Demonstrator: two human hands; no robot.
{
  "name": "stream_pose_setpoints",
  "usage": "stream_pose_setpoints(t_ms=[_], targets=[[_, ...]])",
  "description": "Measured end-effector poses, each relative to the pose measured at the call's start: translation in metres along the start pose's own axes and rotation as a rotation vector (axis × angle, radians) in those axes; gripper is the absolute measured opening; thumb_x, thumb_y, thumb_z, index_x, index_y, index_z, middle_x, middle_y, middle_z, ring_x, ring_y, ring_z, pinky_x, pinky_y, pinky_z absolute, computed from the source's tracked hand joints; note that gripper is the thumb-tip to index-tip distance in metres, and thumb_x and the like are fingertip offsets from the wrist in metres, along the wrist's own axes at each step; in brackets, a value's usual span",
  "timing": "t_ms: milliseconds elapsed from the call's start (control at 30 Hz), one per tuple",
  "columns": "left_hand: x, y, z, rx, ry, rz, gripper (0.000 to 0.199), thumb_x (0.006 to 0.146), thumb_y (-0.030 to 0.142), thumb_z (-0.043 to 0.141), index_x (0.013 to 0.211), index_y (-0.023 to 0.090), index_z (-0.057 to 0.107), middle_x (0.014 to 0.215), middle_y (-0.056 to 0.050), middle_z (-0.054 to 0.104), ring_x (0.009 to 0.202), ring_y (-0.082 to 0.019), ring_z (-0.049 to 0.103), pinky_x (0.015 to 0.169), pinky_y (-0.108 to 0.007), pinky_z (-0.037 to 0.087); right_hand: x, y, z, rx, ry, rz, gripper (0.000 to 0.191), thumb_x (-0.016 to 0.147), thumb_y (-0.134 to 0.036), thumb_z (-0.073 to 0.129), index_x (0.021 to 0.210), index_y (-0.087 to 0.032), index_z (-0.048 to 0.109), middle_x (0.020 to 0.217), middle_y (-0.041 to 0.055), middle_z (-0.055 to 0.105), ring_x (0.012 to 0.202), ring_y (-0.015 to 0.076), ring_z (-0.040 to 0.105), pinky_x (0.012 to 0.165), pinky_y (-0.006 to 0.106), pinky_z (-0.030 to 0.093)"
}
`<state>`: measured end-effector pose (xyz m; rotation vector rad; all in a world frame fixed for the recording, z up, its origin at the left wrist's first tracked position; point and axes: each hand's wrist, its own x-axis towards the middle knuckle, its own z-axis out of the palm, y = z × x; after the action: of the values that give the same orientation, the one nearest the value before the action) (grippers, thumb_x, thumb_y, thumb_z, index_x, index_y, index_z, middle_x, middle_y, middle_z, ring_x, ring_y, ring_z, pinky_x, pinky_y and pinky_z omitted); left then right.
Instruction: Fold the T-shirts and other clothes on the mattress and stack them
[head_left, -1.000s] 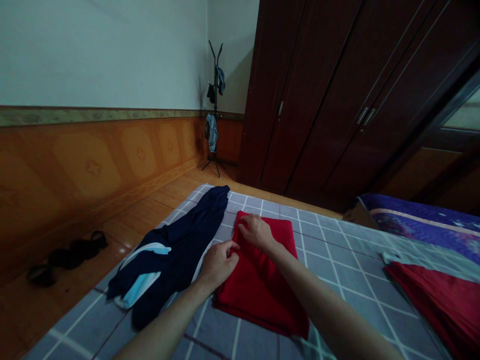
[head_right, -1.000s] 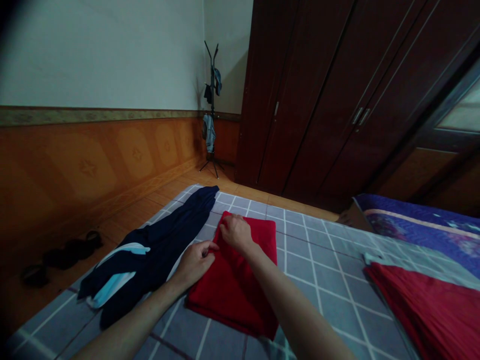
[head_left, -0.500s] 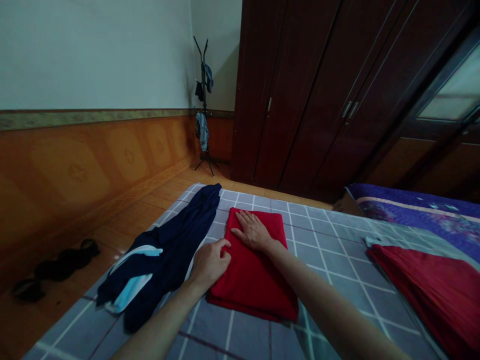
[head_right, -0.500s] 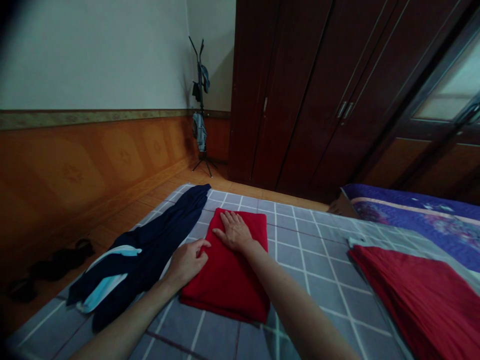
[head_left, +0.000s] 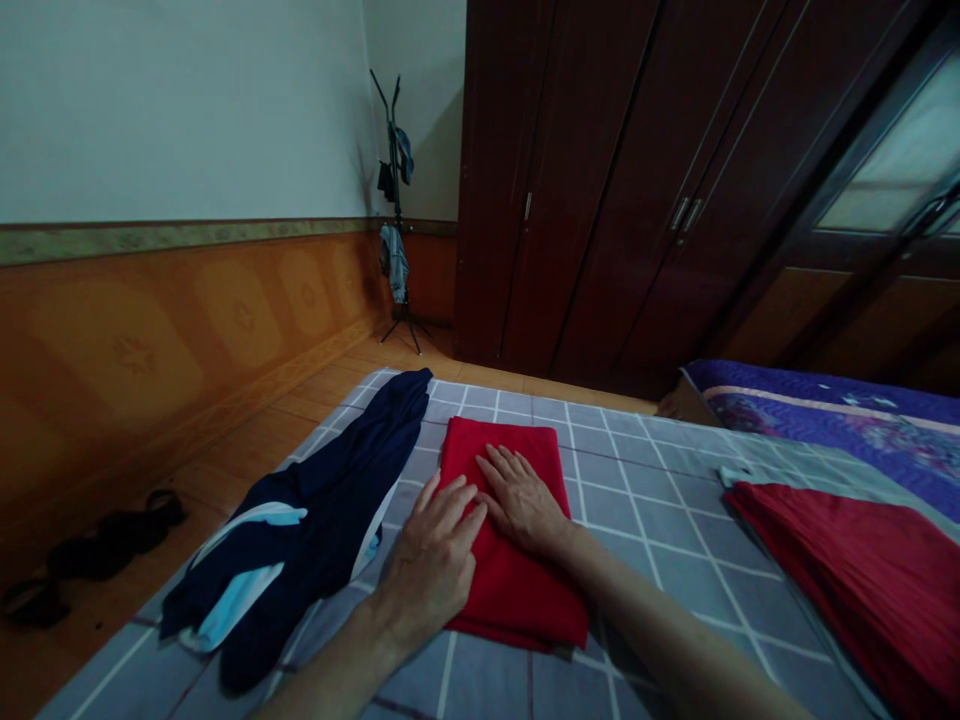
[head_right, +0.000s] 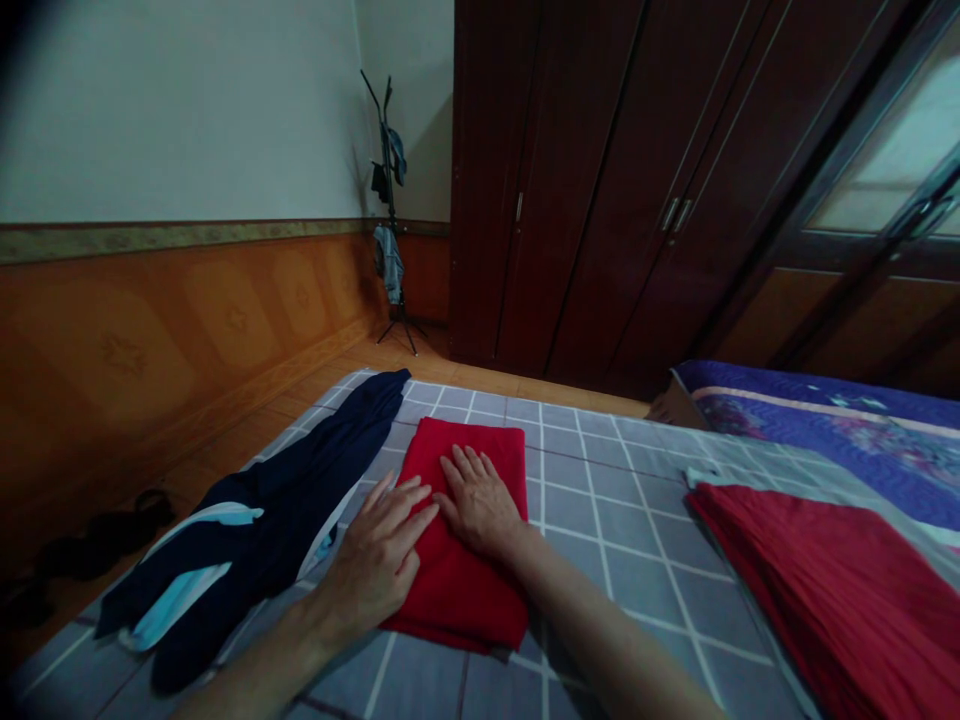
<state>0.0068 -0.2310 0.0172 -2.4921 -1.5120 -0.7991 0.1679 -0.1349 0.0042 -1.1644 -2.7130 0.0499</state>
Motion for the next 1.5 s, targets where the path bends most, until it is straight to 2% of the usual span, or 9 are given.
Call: stream_pose_setpoints(t_ms=[200, 367, 533, 700, 767, 933, 1100, 1300, 1500], targets=[[-0.007, 0.018, 0.012, 0.026, 0.011, 0.115, 0.052, 0.077, 0.002, 0.039, 0.127, 0.012, 0.053, 0.133, -0.012, 0.053, 0.129, -0.025, 0.041, 0.109, -0.044, 0.033, 0.001, 0.005, 0.006, 0.002, -0.023, -0.019, 0.053, 0.095, -0.033, 0.036, 0.143, -0.011, 0.032, 0.151, 0.0165, 0.023, 0.139, 0.0272, 0.019, 0.112, 0.045, 0.02], [-0.012, 0.02, 0.024, 0.09, -0.025, 0.172, 0.058, 0.081, 0.002, 0.037, 0.138, 0.01, 0.039, 0.142, -0.014, 0.042, 0.135, -0.025, 0.032, 0.106, -0.04, 0.038, 0.002, 0.005, 0.011, 0.001, -0.006, -0.015, 0.056, 0.096, -0.042, 0.031, 0.143, -0.011, 0.034, 0.15, 0.0156, 0.026, 0.139, 0.0293, 0.02, 0.111, 0.047, 0.021], [-0.016, 0.014, 0.036, 0.209, -0.105, 0.02, 0.061, 0.089, 0.036, 0.049, 0.143, 0.015, 0.031, 0.147, -0.016, 0.033, 0.136, -0.035, 0.027, 0.105, -0.055, 0.033, 0.004, 0.039, 0.006, 0.021, -0.017, 0.037, 0.065, 0.091, -0.056, 0.035, 0.144, -0.018, 0.031, 0.151, 0.0103, 0.027, 0.138, 0.0271, 0.023, 0.112, 0.043, 0.02], [-0.019, 0.012, 0.036, 0.237, -0.182, 0.019, 0.065, 0.088, 0.052, 0.046, 0.144, 0.022, 0.031, 0.151, -0.016, 0.026, 0.138, -0.038, 0.021, 0.106, -0.059, 0.025, 0.0, 0.076, -0.003, 0.0, 0.03, 0.277, 0.071, 0.093, -0.056, 0.03, 0.142, -0.005, 0.033, 0.146, 0.0209, 0.033, 0.135, 0.0332, 0.028, 0.108, 0.049, 0.023], [-0.02, 0.013, 0.035, 0.232, -0.196, 0.009, 0.07, 0.086, 0.056, 0.047, 0.145, 0.023, 0.03, 0.152, -0.015, 0.023, 0.138, -0.038, 0.018, 0.107, -0.059, 0.022, -0.003, 0.071, -0.003, -0.007, 0.051, 0.302, 0.072, 0.091, -0.058, 0.032, 0.141, -0.006, 0.034, 0.146, 0.022, 0.031, 0.135, 0.035, 0.026, 0.108, 0.05, 0.021], [-0.019, 0.01, 0.032, 0.234, -0.258, -0.048, 0.08, 0.078, 0.063, 0.053, 0.144, 0.023, 0.032, 0.151, -0.016, 0.024, 0.138, -0.041, 0.014, 0.106, -0.06, 0.022, -0.005, 0.047, 0.0, 0.038, 0.046, 0.126, 0.072, 0.087, -0.066, 0.034, 0.142, -0.019, 0.036, 0.15, 0.0131, 0.027, 0.138, 0.0314, 0.021, 0.111, 0.047, 0.017], [-0.017, 0.006, 0.028, 0.268, -0.278, -0.071, 0.084, 0.076, 0.068, 0.051, 0.142, 0.018, 0.035, 0.148, -0.02, 0.029, 0.137, -0.042, 0.02, 0.104, -0.06, 0.026, -0.002, 0.046, -0.002, 0.019, 0.075, 0.25, 0.068, 0.091, -0.057, 0.036, 0.139, -0.009, 0.039, 0.146, 0.0201, 0.033, 0.136, 0.0342, 0.025, 0.11, 0.05, 0.016], [-0.024, 0.016, 0.033, 0.3, -0.225, 0.039, 0.071, 0.085, 0.057, 0.046, 0.136, 0.008, 0.044, 0.143, -0.024, 0.036, 0.135, -0.038, 0.029, 0.107, -0.053, 0.027, 0.0, 0.014, -0.001, 0.118, 0.023, -0.098, 0.056, 0.095, -0.049, 0.032, 0.14, -0.016, 0.038, 0.149, 0.0115, 0.031, 0.138, 0.0269, 0.023, 0.112, 0.045, 0.019], [-0.021, 0.026, 0.026, 0.271, -0.283, -0.009, 0.075, 0.081, 0.057, 0.052, 0.138, 0.01, 0.042, 0.143, -0.028, 0.033, 0.133, -0.043, 0.028, 0.103, -0.058, 0.031, 0.022, 0.006, 0.005, 0.115, 0.0, -0.104, 0.059, 0.095, -0.05, 0.031, 0.141, -0.014, 0.037, 0.148, 0.0114, 0.033, 0.136, 0.0289, 0.026, 0.111, 0.047, 0.019]])
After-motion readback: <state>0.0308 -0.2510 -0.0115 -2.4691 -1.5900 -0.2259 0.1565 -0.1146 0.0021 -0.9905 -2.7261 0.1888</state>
